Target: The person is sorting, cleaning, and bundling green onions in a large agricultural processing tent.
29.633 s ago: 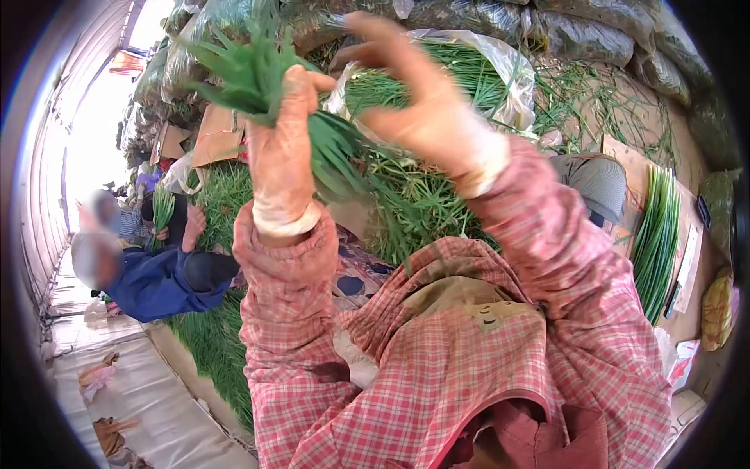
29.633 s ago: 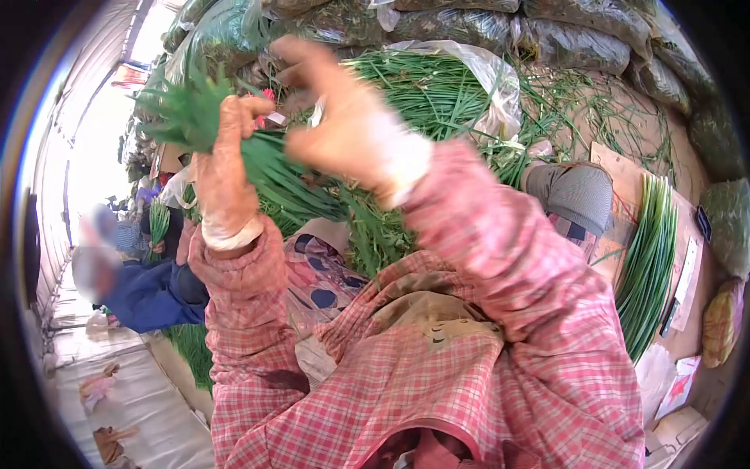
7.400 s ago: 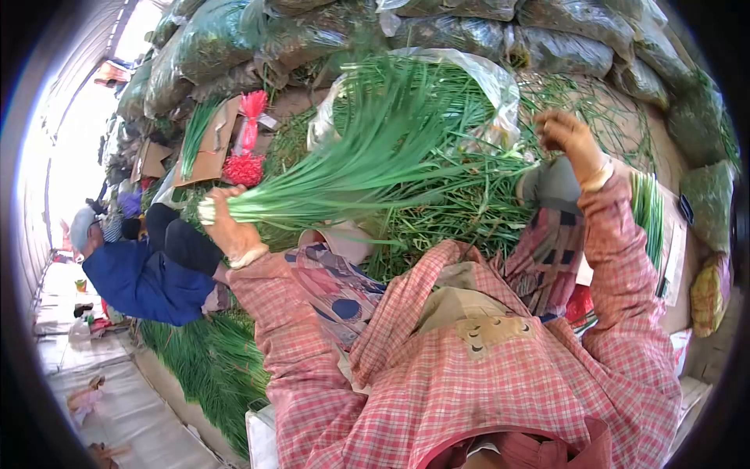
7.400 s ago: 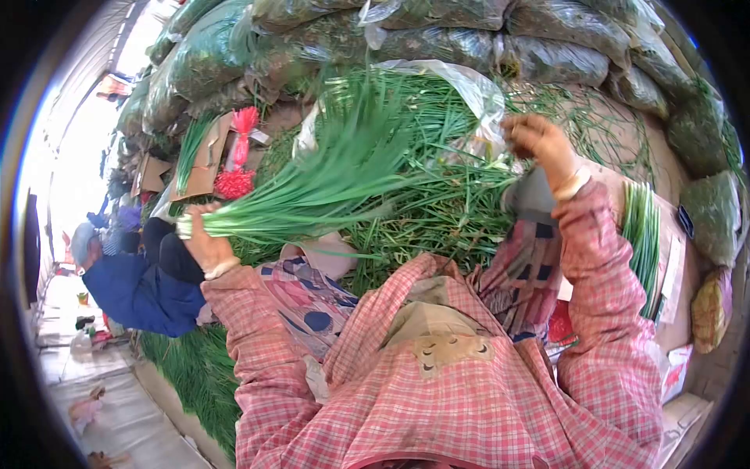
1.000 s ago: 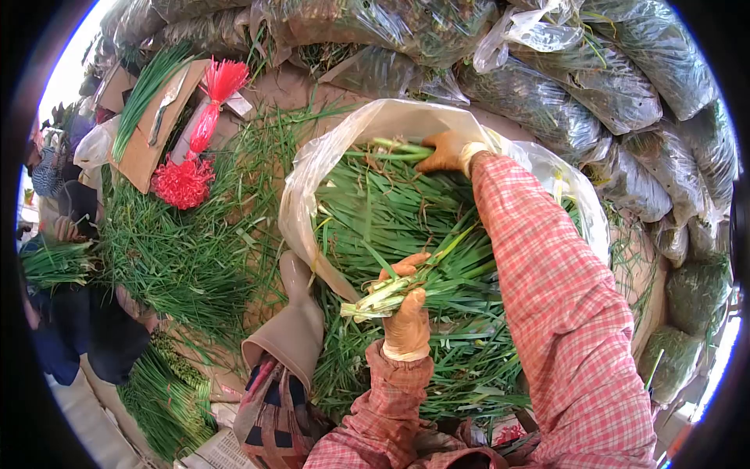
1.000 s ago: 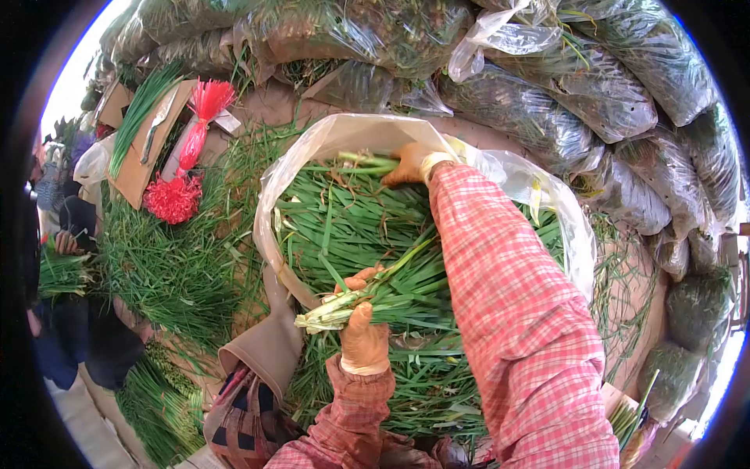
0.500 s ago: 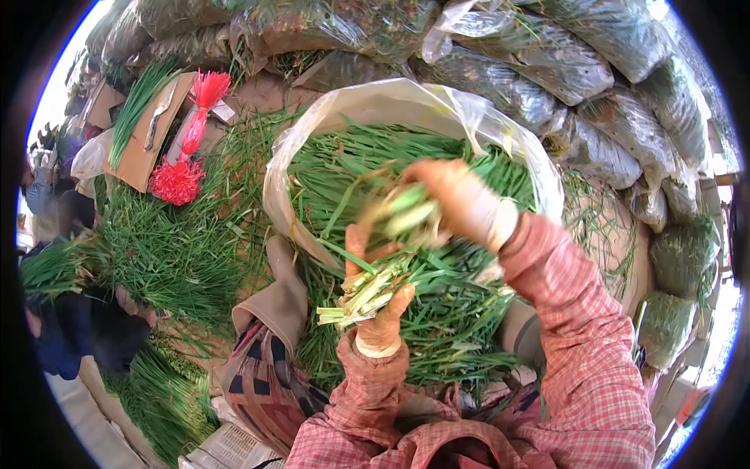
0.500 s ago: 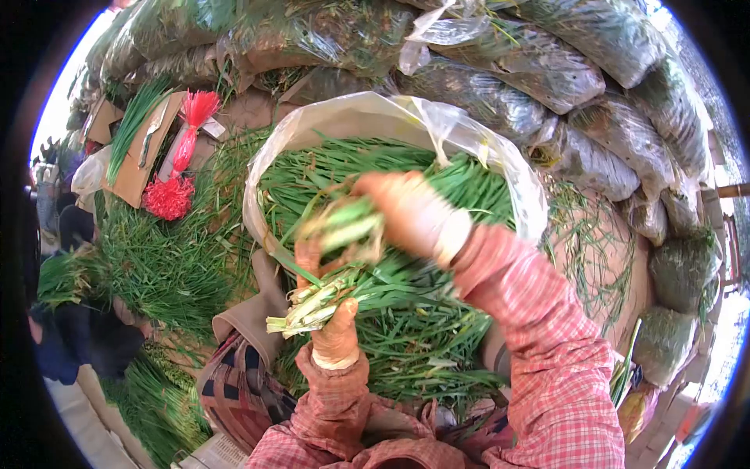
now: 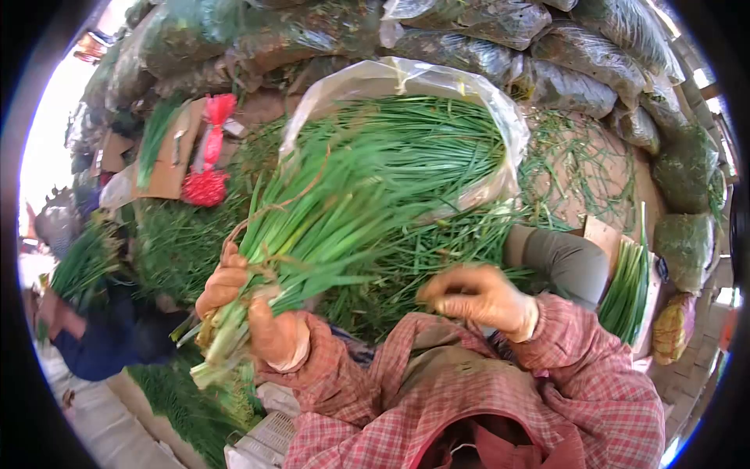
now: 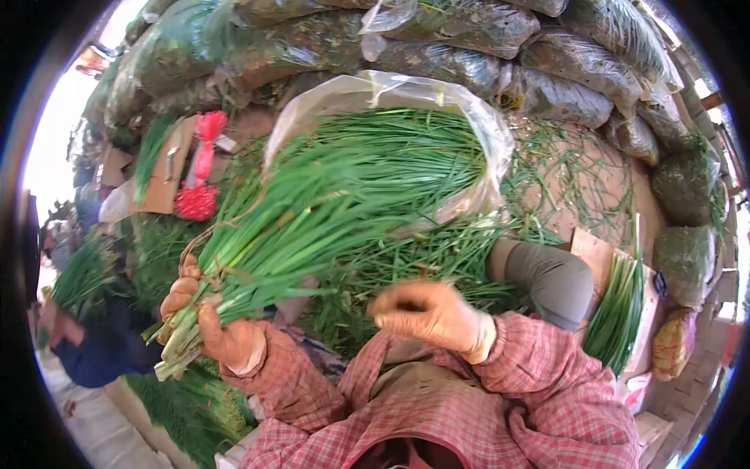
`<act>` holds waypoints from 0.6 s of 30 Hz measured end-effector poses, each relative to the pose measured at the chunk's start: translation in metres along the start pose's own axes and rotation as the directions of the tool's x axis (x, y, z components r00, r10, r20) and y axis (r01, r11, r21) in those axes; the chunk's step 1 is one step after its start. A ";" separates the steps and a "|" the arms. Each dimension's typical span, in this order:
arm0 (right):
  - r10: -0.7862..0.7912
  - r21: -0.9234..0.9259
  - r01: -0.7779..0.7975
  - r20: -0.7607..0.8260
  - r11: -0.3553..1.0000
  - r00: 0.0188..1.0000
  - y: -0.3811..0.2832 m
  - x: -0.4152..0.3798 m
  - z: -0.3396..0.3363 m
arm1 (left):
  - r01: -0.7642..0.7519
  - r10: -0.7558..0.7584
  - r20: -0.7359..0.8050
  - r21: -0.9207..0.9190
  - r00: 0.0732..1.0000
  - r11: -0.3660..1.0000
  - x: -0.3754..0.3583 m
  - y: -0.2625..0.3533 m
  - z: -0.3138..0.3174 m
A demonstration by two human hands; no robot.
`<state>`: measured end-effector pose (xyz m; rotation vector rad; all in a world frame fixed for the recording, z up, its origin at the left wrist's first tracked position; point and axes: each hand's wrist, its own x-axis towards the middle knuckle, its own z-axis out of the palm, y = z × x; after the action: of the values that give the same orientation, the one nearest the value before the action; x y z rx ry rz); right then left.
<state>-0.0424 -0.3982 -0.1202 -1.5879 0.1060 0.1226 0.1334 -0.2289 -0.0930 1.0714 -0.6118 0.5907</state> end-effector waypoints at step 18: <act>-0.255 0.852 -0.073 0.235 0.518 0.938 -0.027 0.019 0.035 | -0.714 0.326 0.939 -0.302 -0.108 0.631 -0.124 0.115 0.011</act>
<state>-0.0205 -0.3629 -0.0965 -0.5307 -0.1776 0.2157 -0.0350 -0.2152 -0.1058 1.4427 -2.3860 0.6375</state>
